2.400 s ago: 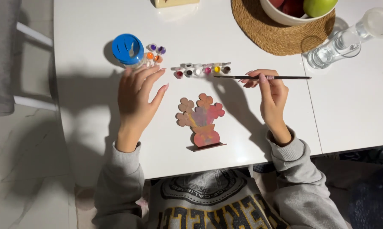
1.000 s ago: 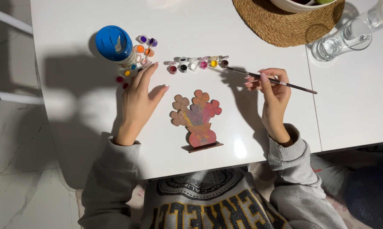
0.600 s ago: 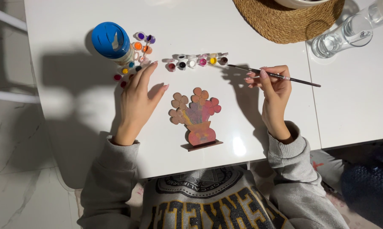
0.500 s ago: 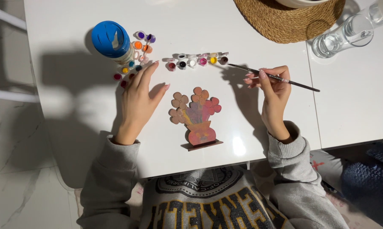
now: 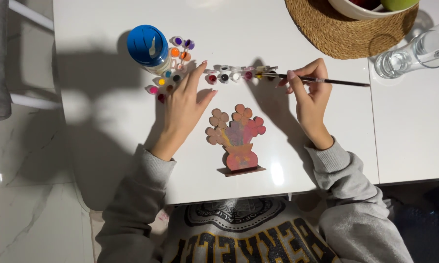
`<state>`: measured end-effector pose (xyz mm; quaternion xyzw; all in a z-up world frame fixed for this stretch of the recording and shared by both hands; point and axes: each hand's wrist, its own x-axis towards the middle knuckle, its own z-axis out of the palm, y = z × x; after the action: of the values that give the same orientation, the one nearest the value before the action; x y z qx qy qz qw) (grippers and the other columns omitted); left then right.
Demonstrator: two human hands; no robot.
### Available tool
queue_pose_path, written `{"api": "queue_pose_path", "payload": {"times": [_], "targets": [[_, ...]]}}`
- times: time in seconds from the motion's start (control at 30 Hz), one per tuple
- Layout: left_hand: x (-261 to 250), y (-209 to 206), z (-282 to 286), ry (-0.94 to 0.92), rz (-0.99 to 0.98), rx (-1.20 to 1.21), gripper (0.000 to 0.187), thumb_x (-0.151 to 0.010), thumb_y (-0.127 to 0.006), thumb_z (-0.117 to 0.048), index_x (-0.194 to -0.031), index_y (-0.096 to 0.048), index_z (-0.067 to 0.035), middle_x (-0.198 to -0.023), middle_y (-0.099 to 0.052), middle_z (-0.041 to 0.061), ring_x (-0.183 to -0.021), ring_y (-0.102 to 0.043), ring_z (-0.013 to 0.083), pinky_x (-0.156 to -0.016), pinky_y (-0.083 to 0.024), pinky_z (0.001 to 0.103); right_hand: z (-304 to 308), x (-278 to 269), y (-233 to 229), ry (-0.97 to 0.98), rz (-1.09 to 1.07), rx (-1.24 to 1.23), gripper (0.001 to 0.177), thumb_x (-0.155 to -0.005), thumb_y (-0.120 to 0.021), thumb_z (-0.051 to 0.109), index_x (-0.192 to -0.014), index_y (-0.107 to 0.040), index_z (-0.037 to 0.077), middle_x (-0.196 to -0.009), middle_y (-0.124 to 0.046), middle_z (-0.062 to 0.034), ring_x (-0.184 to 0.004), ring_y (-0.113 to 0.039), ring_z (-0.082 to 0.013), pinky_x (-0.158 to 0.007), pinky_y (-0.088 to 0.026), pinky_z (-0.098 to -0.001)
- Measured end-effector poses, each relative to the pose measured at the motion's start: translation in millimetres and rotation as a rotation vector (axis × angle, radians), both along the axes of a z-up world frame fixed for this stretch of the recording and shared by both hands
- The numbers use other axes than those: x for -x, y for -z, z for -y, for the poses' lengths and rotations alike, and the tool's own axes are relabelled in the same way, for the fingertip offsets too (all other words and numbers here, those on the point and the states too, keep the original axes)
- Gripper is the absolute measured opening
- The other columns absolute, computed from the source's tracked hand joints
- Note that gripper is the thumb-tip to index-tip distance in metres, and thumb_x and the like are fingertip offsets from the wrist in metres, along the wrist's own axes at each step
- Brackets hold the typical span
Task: Painting a wooden flower decoration using a paintbrush and small containers of paint at a table.
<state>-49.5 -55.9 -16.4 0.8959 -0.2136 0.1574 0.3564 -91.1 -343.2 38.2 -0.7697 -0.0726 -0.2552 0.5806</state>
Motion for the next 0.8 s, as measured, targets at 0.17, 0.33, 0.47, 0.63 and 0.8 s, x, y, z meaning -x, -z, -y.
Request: {"api": "queue_pose_path", "payload": {"times": [0.17,0.33,0.47,0.63,0.8], "targets": [[-4,9,4,-0.029,0.002,0.014,0.072,-0.089,-0.087,-0.031,-0.152,-0.053,-0.020,-0.141,-0.067,0.010,-0.115,-0.072,0.0347,-0.085,-0.062,0.050,12,3,14,0.089,0.014,0.196,0.018,-0.106,-0.072,0.013,-0.095,-0.059,0.006,-0.076,-0.072,-0.0098,-0.061,-0.056,-0.0159,-0.062,-0.037,-0.0271],[18,-4,-2,-0.060,0.006,0.005,0.066,-0.092,-0.084,-0.037,-0.150,-0.056,-0.022,-0.137,-0.070,0.009,-0.109,-0.074,0.0355,-0.080,-0.063,0.051,15,5,26,0.113,-0.001,0.268,0.018,-0.105,-0.073,0.010,-0.093,-0.060,0.007,-0.076,-0.074,-0.0078,-0.057,-0.054,-0.0160,-0.059,-0.035,-0.0275],[29,-14,-6,-0.123,0.093,-0.091,0.062,-0.093,-0.084,-0.038,-0.148,-0.060,-0.023,-0.134,-0.072,0.003,-0.106,-0.076,0.0273,-0.077,-0.064,0.044,18,4,31,0.123,0.047,0.375,0.018,-0.104,-0.076,0.011,-0.091,-0.064,0.006,-0.078,-0.077,-0.0088,-0.058,-0.057,-0.0207,-0.060,-0.039,-0.0301],[31,-17,-7,-0.128,0.143,-0.107,0.060,-0.093,-0.084,-0.039,-0.147,-0.062,-0.023,-0.128,-0.074,0.002,-0.104,-0.076,0.0247,-0.077,-0.064,0.041,20,3,34,0.114,0.056,0.403,0.018,-0.103,-0.076,0.009,-0.091,-0.064,0.006,-0.079,-0.077,-0.0092,-0.058,-0.058,-0.0242,-0.064,-0.042,-0.0332],[32,-22,-6,-0.113,0.164,-0.108,0.058,-0.096,-0.082,-0.039,-0.147,-0.063,-0.021,-0.126,-0.075,0.002,-0.105,-0.077,0.0221,-0.079,-0.064,0.038,21,2,38,0.111,0.046,0.465,0.019,-0.104,-0.077,0.012,-0.091,-0.064,0.007,-0.082,-0.078,-0.0083,-0.060,-0.059,-0.0245,-0.067,-0.045,-0.0355]]}}
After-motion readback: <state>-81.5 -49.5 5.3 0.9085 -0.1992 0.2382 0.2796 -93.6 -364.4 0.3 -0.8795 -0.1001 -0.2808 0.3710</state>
